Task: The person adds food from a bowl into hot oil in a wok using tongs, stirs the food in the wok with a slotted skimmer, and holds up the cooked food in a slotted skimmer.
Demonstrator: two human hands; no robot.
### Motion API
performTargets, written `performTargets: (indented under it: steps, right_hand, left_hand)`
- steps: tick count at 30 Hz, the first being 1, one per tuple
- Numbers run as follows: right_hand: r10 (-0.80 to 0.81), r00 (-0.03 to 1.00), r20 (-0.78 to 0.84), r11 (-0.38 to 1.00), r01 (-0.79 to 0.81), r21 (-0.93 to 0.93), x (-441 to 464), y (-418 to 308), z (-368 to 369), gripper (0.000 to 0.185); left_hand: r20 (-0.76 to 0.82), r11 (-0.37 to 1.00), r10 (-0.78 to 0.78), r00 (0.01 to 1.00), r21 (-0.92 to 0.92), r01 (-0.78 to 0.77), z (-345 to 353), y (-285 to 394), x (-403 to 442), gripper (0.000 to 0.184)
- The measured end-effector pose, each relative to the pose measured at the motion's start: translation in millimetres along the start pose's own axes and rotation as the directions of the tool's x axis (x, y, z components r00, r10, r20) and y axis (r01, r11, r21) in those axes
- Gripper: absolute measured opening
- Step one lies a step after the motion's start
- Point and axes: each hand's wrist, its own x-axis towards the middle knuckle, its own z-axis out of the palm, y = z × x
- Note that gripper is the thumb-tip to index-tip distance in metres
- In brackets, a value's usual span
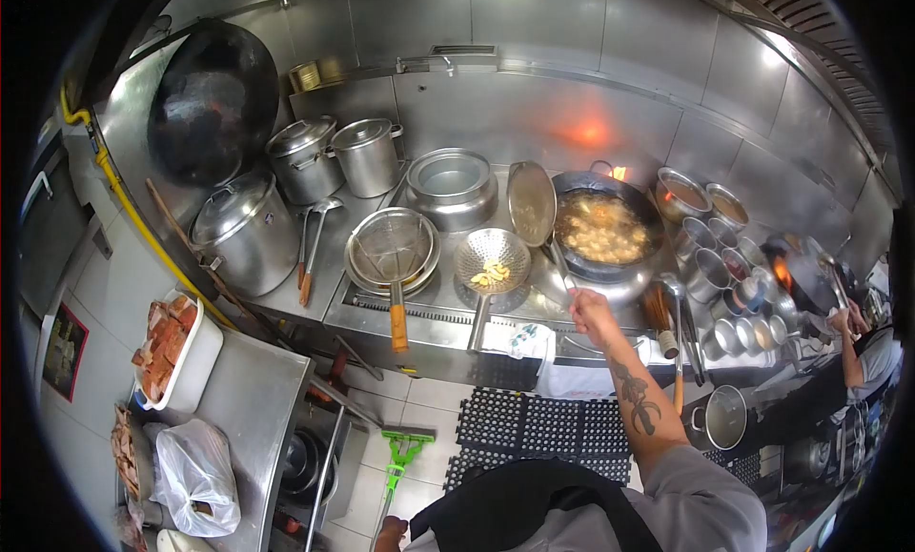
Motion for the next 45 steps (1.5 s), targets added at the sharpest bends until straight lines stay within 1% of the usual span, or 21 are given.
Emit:
performTargets:
  steps: [2, 5, 7, 8, 9, 11, 14, 17, 18, 19, 21, 24, 26, 27, 28, 31, 33, 34, 37, 40, 45]
  right_hand:
    - [-0.032, 0.999, -0.029, 0.999, 0.033, 0.032, 14, -10, 12, 0.023]
    - [-0.128, 0.991, -0.025, 0.992, 0.128, 0.004, 51, -29, 43, 0.021]
    - [-0.312, 0.944, -0.111, 0.937, 0.286, -0.201, 92, -32, 67, 0.02]
    - [-0.437, 0.893, -0.108, 0.838, 0.36, -0.41, 123, -24, 76, 0.02]
    - [-0.548, 0.833, -0.077, 0.692, 0.399, -0.601, 160, -10, 82, 0.022]
    - [-0.718, 0.676, 0.169, 0.383, 0.585, -0.715, 227, 21, 87, 0.024]
    - [-0.621, 0.783, 0.043, 0.49, 0.43, -0.758, 207, 10, 109, 0.028]
    - [-0.544, 0.839, 0.02, 0.664, 0.445, -0.601, 161, -16, 95, 0.029]
    - [-0.563, 0.825, -0.047, 0.669, 0.422, -0.611, 149, -20, 87, 0.03]
    - [-0.529, 0.845, -0.086, 0.737, 0.406, -0.54, 119, -37, 82, 0.028]
    - [-0.634, 0.771, -0.06, 0.674, 0.513, -0.531, 109, -37, 40, 0.025]
    - [-0.853, 0.522, -0.01, 0.352, 0.562, -0.749, 113, -32, -27, 0.021]
    - [-0.626, 0.751, -0.21, 0.671, 0.381, -0.637, 100, -38, -49, 0.022]
    - [-0.473, 0.833, -0.286, 0.793, 0.261, -0.55, 94, -42, -56, 0.022]
    - [-0.412, 0.856, -0.313, 0.84, 0.224, -0.495, 87, -45, -60, 0.021]
    - [-0.26, 0.898, -0.354, 0.907, 0.101, -0.408, 64, -53, -63, 0.02]
    - [-0.16, 0.93, -0.331, 0.96, 0.068, -0.273, 62, -53, -72, 0.02]
    - [-0.11, 0.943, -0.314, 0.978, 0.046, -0.205, 61, -52, -76, 0.02]
    - [-0.079, 0.958, -0.276, 0.994, 0.054, -0.097, 56, -56, -87, 0.019]
    - [-0.145, 0.948, -0.282, 0.982, 0.104, -0.156, 59, -54, -92, 0.018]
    - [-0.096, 0.964, -0.248, 0.994, 0.08, -0.076, 57, -57, -92, 0.018]
  left_hand:
    - [-0.007, 0.999, 0.013, 1.0, 0.03, -0.013, -12, -11, -1, 0.024]
    - [-0.019, 0.996, 0.046, 0.999, 0.076, -0.045, -27, -26, 6, 0.024]
    - [-0.018, 0.989, 0.087, 0.996, 0.118, -0.084, -43, -32, 16, 0.023]
    - [-0.016, 0.985, 0.109, 0.994, 0.14, -0.105, -50, -35, 21, 0.023]
    - [-0.011, 0.979, 0.131, 0.991, 0.161, -0.127, -56, -37, 24, 0.023]
    - [0.0, 0.965, 0.172, 0.985, 0.201, -0.168, -66, -42, 28, 0.023]
    - [0.019, 0.939, 0.236, 0.972, 0.252, -0.233, -72, -54, 37, 0.023]
    - [0.024, 0.911, 0.301, 0.953, 0.288, -0.294, -75, -53, 45, 0.023]
    - [0.024, 0.901, 0.321, 0.947, 0.299, -0.313, -74, -52, 47, 0.023]
    - [0.024, 0.891, 0.341, 0.94, 0.31, -0.332, -72, -50, 49, 0.023]
    - [0.021, 0.869, 0.381, 0.924, 0.332, -0.366, -62, -50, 57, 0.023]
    - [0.007, 0.838, 0.431, 0.902, 0.368, -0.403, -45, -47, 70, 0.023]
    - [-0.003, 0.815, 0.463, 0.887, 0.395, -0.424, -33, -44, 79, 0.023]
    - [-0.009, 0.804, 0.477, 0.879, 0.409, -0.432, -29, -41, 84, 0.023]
    - [-0.014, 0.793, 0.49, 0.872, 0.423, -0.439, -24, -39, 87, 0.023]
    - [-0.02, 0.759, 0.522, 0.853, 0.466, -0.454, -13, -38, 92, 0.023]
    - [-0.02, 0.737, 0.542, 0.84, 0.491, -0.464, -2, -35, 101, 0.023]
    - [-0.07, 0.725, 0.592, 0.803, 0.481, -0.492, 6, -36, 98, 0.026]
    - [-0.091, 0.765, 0.556, 0.826, 0.444, -0.466, 14, -30, 85, 0.026]
    - [-0.119, 0.816, 0.503, 0.856, 0.392, -0.425, 16, -20, 77, 0.025]
    - [-0.161, 0.89, 0.405, 0.9, 0.295, -0.348, 15, -10, 63, 0.024]
